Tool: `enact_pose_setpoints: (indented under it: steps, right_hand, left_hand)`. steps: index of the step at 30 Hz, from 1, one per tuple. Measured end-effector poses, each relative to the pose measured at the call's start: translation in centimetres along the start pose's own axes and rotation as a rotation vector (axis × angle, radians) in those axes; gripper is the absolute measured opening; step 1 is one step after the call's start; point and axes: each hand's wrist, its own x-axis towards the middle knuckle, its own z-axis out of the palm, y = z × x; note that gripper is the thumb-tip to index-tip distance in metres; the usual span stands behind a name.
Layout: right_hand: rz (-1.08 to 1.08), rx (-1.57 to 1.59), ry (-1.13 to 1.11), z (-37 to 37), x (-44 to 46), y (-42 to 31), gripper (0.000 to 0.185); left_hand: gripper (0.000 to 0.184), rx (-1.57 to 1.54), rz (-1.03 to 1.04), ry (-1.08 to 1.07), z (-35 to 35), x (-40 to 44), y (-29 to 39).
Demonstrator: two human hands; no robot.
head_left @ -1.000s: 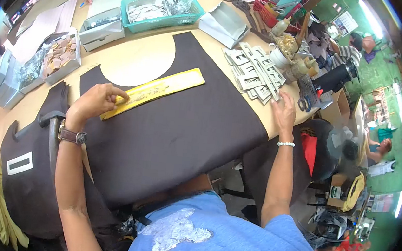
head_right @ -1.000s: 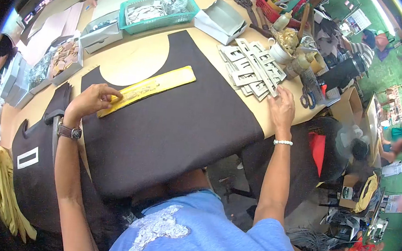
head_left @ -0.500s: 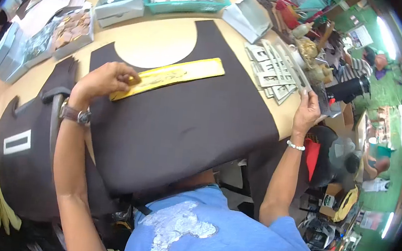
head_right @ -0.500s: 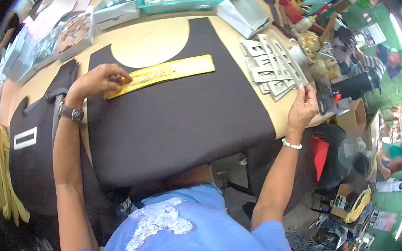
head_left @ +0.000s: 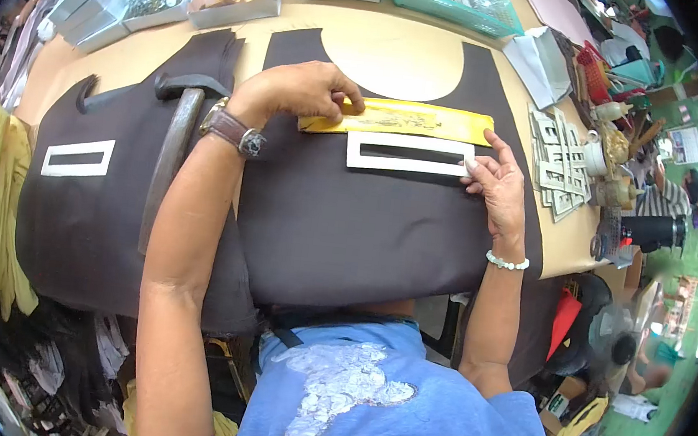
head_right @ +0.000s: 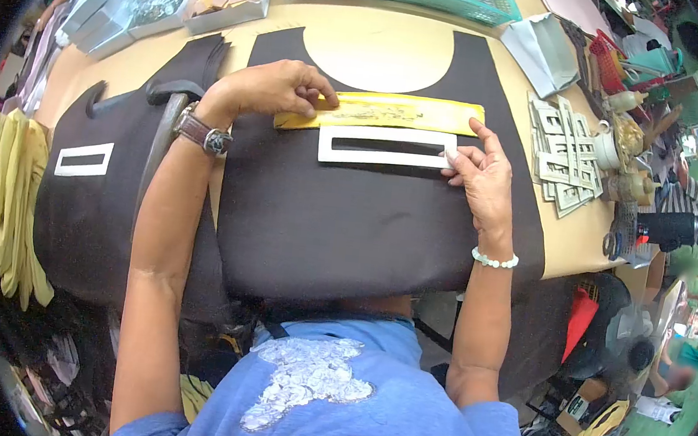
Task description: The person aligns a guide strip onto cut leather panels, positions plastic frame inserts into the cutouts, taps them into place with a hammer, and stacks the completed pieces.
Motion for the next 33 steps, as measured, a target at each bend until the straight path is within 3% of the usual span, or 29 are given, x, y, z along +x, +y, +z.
enact_pose_setpoints:
  steps: [17,23,33]
  right_hand:
    - [0.056,-0.130,0.036,0.9,0.4,-0.7,0.058]
    - [0.060,-0.076,0.046,1.0,0.3,-0.7,0.060]
    - [-0.059,-0.304,0.198,1.3,0.2,0.0,0.056]
  left_hand:
    - [0.055,-0.022,-0.072,-0.008,0.4,0.0,0.4]
    - [0.053,0.084,-0.032,-0.029,0.4,0.4,0.6]
    - [0.053,0.119,-0.025,0.033,0.7,-0.1,1.2]
